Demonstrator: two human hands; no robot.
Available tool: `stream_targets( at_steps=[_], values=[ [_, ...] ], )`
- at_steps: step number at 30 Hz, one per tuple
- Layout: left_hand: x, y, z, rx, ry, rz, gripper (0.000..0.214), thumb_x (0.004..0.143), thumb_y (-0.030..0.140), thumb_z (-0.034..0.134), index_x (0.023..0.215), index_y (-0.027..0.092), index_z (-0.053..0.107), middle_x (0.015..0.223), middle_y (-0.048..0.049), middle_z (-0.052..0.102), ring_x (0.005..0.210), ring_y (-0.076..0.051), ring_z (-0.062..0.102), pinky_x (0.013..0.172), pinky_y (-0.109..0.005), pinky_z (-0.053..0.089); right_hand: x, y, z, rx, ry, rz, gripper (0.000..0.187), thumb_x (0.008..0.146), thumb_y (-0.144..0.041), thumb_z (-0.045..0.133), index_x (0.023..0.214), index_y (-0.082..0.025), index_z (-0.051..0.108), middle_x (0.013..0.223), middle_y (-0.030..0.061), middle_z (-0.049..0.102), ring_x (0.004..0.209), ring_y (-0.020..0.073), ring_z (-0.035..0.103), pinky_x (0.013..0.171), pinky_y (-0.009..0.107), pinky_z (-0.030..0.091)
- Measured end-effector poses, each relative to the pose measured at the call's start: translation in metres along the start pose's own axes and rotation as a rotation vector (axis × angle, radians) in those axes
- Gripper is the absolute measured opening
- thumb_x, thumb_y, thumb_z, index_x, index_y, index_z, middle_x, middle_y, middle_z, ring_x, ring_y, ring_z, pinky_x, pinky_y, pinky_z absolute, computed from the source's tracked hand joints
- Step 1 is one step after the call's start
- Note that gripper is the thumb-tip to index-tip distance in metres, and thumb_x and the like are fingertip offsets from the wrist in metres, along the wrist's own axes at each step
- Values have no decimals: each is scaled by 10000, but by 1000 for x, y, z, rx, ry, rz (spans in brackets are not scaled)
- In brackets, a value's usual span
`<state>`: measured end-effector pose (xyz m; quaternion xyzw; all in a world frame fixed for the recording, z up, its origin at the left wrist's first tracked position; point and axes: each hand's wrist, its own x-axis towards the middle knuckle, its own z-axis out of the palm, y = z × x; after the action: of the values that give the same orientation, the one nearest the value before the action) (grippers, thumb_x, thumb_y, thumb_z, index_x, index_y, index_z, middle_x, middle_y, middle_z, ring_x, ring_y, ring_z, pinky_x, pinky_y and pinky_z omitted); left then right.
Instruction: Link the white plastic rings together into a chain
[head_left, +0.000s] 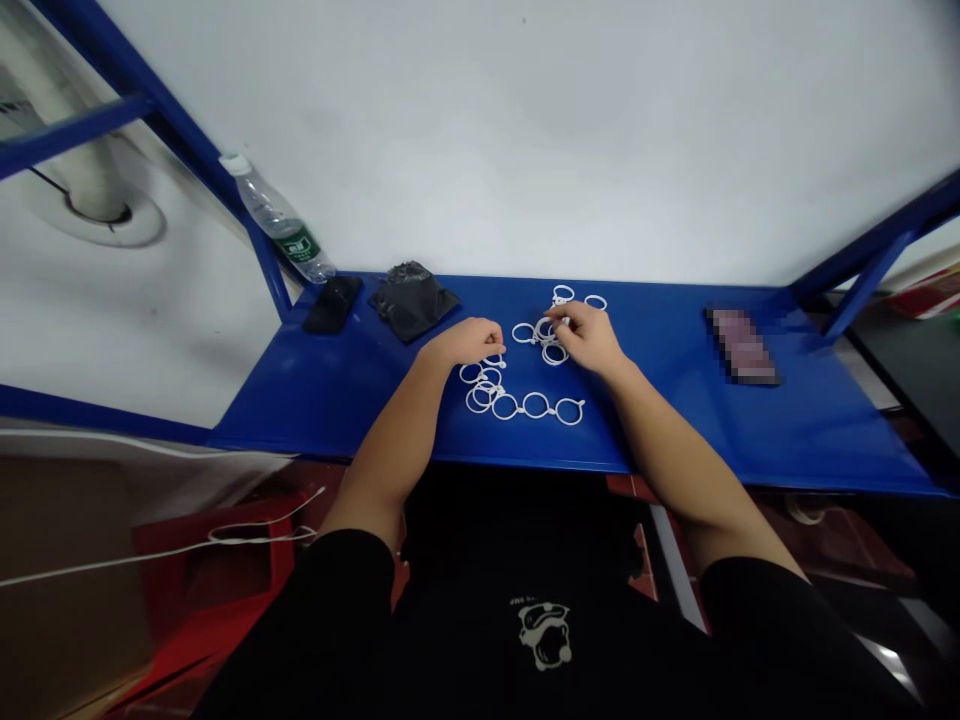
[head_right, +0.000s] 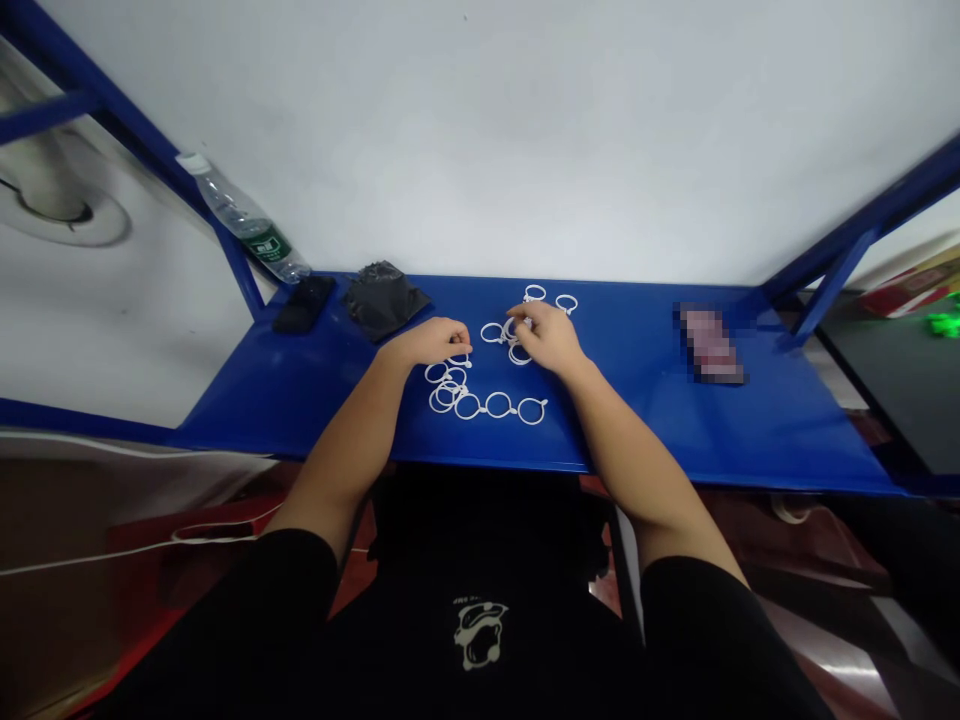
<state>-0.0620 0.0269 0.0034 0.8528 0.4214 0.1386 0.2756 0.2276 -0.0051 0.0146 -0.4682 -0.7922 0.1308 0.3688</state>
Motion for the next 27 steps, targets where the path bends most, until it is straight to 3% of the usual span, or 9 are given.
stream_targets(
  at_steps=[4, 8, 10, 14, 19, 23, 27],
  values=[
    [-3, 1, -4, 2, 63, -13, 127, 927, 285, 701, 980, 230, 802, 877, -66, 825, 750, -194, 754, 662, -306, 525, -2, -14, 6, 16, -177, -64, 307, 992, -282, 575, 1112, -211, 848, 1084, 108, 860, 928, 284, 765, 890, 437, 590],
    [-3, -1, -4, 44, 50, -34, 191, 765, 197, 799, 952, 229, 816, 904, -56, 836, 745, -206, 752, 674, -315, 536, -2, -12, 8, 23, -204, -59, 313, 982, -268, 567, 1106, -202, 847, 1052, 106, 857, 890, 268, 756, 867, 421, 574],
    [-2, 0, -1, 85, 43, -55, 148, 755, 160, 788, 880, 235, 813, 872, -47, 830, 727, -206, 731, 668, -322, 518, -2, -9, 8, 28, -198, -55, 309, 983, -274, 568, 1100, -201, 844, 1050, 106, 854, 871, 258, 747, 854, 413, 565],
    [3, 12, 6, 130, 121, 2, 149, 845, 122, 719, 872, 237, 810, 854, -44, 807, 751, -205, 697, 708, -328, 500, -2, -11, 8, 43, -216, -51, 291, 1000, -310, 574, 1084, -205, 832, 1022, 97, 842, 827, 236, 721, 806, 386, 533],
    [3, 42, 17, 161, 370, 62, 260, 999, 137, 619, 1184, 223, 781, 1088, -78, 783, 926, -220, 716, 800, -337, 517, -4, -20, 9, 126, -256, -48, 347, 1055, -501, 581, 1024, -204, 756, 836, 57, 771, 742, 215, 659, 727, 347, 465],
    [1, 58, 23, 210, 370, 112, 181, 1063, 187, 571, 1008, 209, 742, 1032, -77, 765, 902, -215, 705, 779, -335, 492, -6, -16, 12, 184, -228, -54, 317, 1048, -511, 567, 944, -226, 658, 752, 23, 704, 663, 194, 585, 676, 332, 420],
    [-1, 59, 24, 198, 374, 202, 253, 1111, 263, 529, 944, 208, 711, 969, -66, 768, 867, -204, 699, 762, -332, 468, -6, -8, 11, 173, -194, -21, 209, 1017, -436, 580, 949, -244, 627, 709, 1, 668, 618, 193, 553, 654, 333, 414]
  ],
)
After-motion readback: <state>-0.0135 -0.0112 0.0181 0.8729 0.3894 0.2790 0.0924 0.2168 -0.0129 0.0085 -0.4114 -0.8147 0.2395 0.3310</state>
